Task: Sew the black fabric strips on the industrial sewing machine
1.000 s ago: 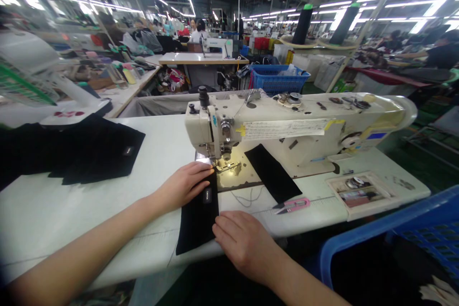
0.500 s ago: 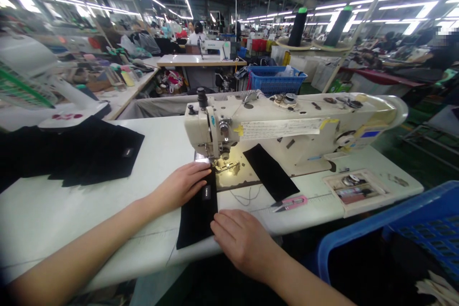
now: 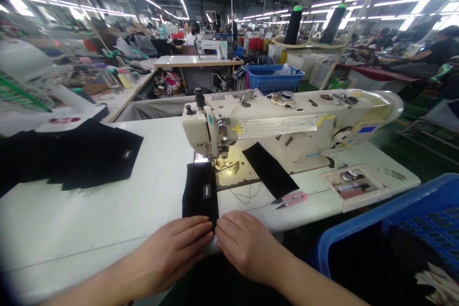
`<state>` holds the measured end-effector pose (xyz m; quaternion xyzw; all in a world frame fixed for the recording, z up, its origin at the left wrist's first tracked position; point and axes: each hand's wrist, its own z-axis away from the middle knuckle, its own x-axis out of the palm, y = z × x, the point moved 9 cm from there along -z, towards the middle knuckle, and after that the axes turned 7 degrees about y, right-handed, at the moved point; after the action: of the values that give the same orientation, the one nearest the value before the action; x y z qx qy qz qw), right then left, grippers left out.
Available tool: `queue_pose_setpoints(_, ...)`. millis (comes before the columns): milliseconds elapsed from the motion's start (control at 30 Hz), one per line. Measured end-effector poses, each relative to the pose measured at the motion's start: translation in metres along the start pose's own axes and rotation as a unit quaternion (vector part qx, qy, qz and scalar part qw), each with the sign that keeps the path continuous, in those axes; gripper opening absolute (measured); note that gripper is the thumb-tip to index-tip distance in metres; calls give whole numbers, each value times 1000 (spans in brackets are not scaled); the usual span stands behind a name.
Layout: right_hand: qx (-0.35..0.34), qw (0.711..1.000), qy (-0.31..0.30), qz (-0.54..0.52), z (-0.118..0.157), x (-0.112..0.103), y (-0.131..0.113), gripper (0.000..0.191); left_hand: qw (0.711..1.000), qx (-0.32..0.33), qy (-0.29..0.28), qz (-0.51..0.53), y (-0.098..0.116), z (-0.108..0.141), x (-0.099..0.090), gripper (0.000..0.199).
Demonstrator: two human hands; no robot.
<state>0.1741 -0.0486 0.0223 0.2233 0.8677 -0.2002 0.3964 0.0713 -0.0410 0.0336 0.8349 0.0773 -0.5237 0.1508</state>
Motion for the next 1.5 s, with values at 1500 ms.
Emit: queue_pose_setpoints(1500,51,999,1,3,-43,20,62,22,999,-31,-1,30,-76,-23,0,32)
